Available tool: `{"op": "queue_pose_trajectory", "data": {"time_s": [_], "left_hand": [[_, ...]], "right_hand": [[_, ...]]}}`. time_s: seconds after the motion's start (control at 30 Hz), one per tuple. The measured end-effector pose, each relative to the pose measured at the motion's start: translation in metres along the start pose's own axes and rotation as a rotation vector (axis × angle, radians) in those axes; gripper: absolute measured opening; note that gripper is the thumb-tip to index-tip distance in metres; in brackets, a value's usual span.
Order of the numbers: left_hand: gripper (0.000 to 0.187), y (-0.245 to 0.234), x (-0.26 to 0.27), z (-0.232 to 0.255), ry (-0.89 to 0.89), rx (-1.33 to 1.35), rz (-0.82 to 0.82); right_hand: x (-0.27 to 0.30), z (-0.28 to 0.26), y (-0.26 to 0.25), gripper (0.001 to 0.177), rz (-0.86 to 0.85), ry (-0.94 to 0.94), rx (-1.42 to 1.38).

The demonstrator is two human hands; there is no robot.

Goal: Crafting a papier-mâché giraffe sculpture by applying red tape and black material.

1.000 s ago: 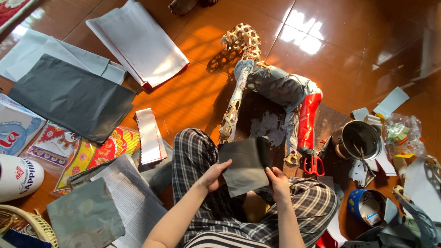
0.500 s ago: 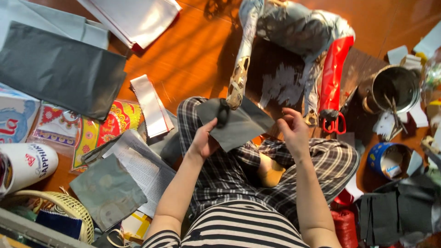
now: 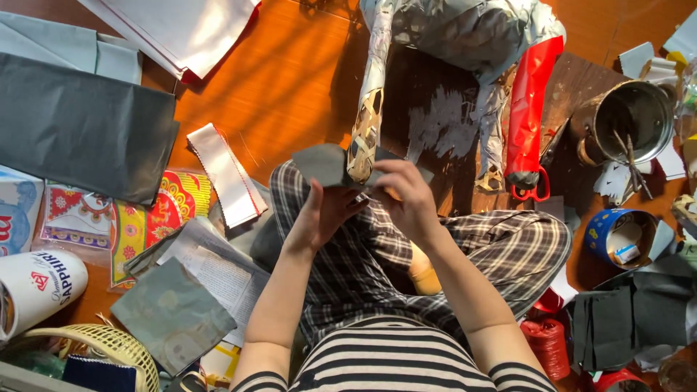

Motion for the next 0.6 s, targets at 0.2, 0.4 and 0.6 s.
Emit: {"op": "queue_pose_trajectory", "data": {"time_s": [0.2,0.4,0.6], "left_hand": [[0.087,-0.032,-0.02,-0.036,0.111,-0.49,0.58],[0.079,-0.048,-0.043,-0.037,0.128,-0.537,0.624],[0.09,-0.007,-0.064,-0.011,0.188,-0.369,0.636]], "right_hand": [[-0.048,-0.021,-0.002,0.007,0.103,0.225,0.027],[-0.053,-0.018,0.005,0.013,0.139,0.323,0.047],[-0.061,-0.018,0.006,0.035,0.147,0.359,0.022]]}}
Point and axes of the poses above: each hand's wrist, its own x-axis away from the middle knuckle, its own y-axis out of the palm, z = x × y, the point moved 3 cm from there along -x, towards the middle knuckle, and after that the axes turned 2 degrees about z, right-handed, at the moved point
